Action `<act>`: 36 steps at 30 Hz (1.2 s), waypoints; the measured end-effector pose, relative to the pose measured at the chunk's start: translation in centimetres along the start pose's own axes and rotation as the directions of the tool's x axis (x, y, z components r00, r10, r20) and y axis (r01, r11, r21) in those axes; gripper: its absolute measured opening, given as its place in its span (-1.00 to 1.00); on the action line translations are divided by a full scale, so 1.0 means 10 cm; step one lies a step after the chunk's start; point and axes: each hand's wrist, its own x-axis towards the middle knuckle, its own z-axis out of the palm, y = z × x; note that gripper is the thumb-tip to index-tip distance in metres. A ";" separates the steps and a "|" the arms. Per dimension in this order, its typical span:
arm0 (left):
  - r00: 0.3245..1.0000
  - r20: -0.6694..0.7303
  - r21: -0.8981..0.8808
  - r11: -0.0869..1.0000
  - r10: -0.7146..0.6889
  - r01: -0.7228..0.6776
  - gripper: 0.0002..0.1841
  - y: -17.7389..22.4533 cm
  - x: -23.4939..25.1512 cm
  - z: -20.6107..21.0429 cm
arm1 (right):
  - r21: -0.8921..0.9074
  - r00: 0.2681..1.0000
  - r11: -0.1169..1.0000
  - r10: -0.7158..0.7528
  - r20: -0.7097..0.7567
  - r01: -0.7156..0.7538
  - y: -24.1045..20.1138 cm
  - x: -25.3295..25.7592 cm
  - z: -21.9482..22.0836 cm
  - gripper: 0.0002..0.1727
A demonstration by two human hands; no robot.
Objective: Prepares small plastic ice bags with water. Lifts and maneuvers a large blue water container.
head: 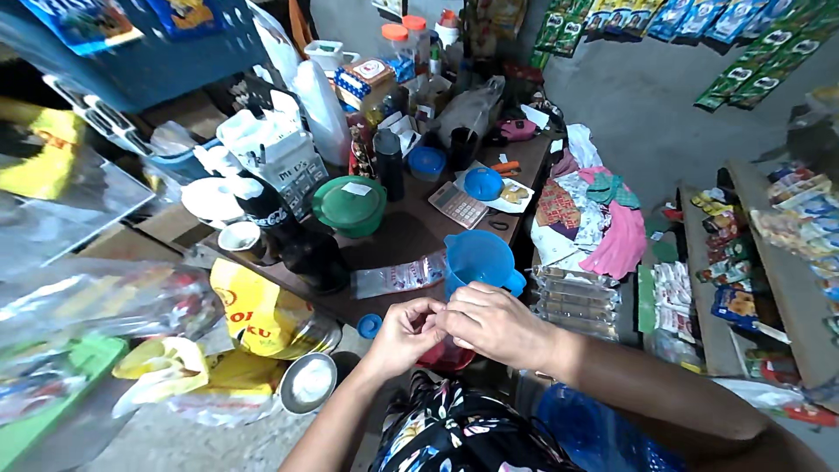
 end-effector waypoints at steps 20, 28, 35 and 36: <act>0.994 -0.033 -0.006 0.994 0.108 -0.108 -0.89 -0.17 0.11 0.12 | -0.054 0.944 0.972 0.208 -0.256 -0.229 0.01 -0.42 0.07 -0.84; 0.973 -0.010 -0.009 0.973 0.232 -0.233 -0.87 -0.21 0.12 0.23 | -0.100 0.885 0.934 0.287 -0.368 -0.344 -0.13 -0.50 0.05 -0.85; 0.976 0.060 0.061 0.975 0.211 -0.214 -0.85 -0.16 0.10 0.23 | -0.109 0.828 0.903 0.327 -0.455 -0.417 -0.25 -0.58 0.07 -0.88; 0.976 0.074 0.106 0.971 0.205 -0.212 -0.82 -0.12 0.10 0.23 | -0.080 0.809 0.895 0.354 -0.469 -0.438 -0.27 -0.60 0.08 -0.88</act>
